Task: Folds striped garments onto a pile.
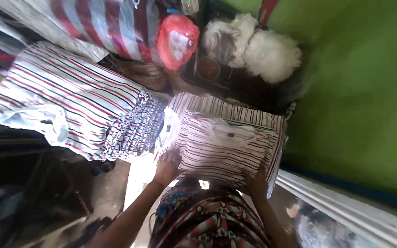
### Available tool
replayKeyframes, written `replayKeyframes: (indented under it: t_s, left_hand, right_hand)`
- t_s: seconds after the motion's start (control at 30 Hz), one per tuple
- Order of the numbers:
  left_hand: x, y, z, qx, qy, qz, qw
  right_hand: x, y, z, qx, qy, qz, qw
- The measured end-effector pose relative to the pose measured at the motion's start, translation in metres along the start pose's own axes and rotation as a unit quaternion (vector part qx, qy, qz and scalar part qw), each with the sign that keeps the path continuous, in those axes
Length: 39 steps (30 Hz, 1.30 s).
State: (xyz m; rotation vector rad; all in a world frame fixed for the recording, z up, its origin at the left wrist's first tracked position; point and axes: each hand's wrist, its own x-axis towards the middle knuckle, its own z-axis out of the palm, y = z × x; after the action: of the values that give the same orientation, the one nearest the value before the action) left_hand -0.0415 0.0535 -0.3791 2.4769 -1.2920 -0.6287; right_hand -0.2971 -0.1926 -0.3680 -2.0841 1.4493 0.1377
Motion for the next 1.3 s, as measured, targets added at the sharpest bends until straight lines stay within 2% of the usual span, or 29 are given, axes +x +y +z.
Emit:
replayKeyframes:
  t_s: [0.07,0.17,0.27,0.33,0.37,0.43,0.5,0.57,0.63,0.73,0.8,0.87,0.97,1.07,1.13,1.2,1.3]
  left_hand:
    - [0.004,-0.004,-0.004,0.001,-0.013,0.021,1.0]
    - [0.012,-0.01,0.002,-0.002,-0.089,-0.023,0.996]
    - [0.014,-0.009,-0.003,-0.018,-0.112,-0.034,0.993]
    - [0.013,-0.013,-0.019,-0.083,-0.1,-0.053,0.99]
    - [0.014,-0.015,-0.026,-0.13,-0.064,-0.08,0.986]
    - [0.023,-0.014,-0.041,-0.201,0.01,-0.153,0.967]
    - [0.043,-0.008,-0.05,-0.237,0.055,-0.205,0.948]
    - [0.065,-0.003,-0.049,-0.269,0.06,-0.216,0.937]
    - [0.092,-0.005,-0.044,-0.266,0.05,-0.207,0.94]
    - [0.115,-0.009,-0.038,-0.234,0.026,-0.224,0.946]
    - [0.121,-0.011,-0.034,-0.227,0.012,-0.228,0.947]
    - [0.124,-0.017,-0.035,-0.236,-0.002,-0.215,0.948]
    - [0.116,-0.024,-0.041,-0.28,-0.017,-0.187,0.942]
    - [0.105,-0.038,-0.044,-0.341,-0.037,-0.153,0.927]
    - [0.09,-0.047,-0.046,-0.37,-0.054,-0.146,0.916]
    - [0.075,-0.055,-0.05,-0.379,-0.076,-0.157,0.909]
    - [0.053,-0.059,-0.06,-0.348,-0.167,-0.19,0.902]
  right_hand:
    - [0.003,0.0,-0.007,-0.014,-0.022,0.01,1.0]
    - [0.006,0.0,-0.003,-0.059,-0.056,0.051,0.995]
    - [0.011,0.002,-0.008,-0.088,-0.079,0.051,0.992]
    - [0.012,0.004,-0.018,-0.08,-0.06,0.015,0.995]
    - [0.012,0.007,-0.022,-0.061,-0.02,-0.017,0.998]
    - [0.019,0.005,-0.029,-0.025,0.076,-0.112,0.99]
    - [0.027,-0.016,-0.03,0.013,0.12,-0.217,0.969]
    - [0.023,-0.056,-0.026,0.042,0.066,-0.308,0.948]
    - [0.009,-0.108,-0.019,0.06,-0.077,-0.38,0.92]
    - [-0.006,-0.173,0.011,0.02,-0.285,-0.45,0.846]
    - [-0.006,-0.196,0.041,-0.039,-0.364,-0.429,0.826]
    - [-0.008,-0.212,0.061,-0.133,-0.392,-0.375,0.83]
    - [-0.026,-0.226,0.085,-0.23,-0.352,-0.306,0.854]
    - [-0.04,-0.241,0.108,-0.263,-0.345,-0.235,0.87]
    - [-0.05,-0.241,0.118,-0.283,-0.33,-0.232,0.87]
    - [-0.052,-0.232,0.117,-0.273,-0.303,-0.264,0.874]
    - [-0.038,-0.225,0.088,-0.245,-0.344,-0.282,0.861]
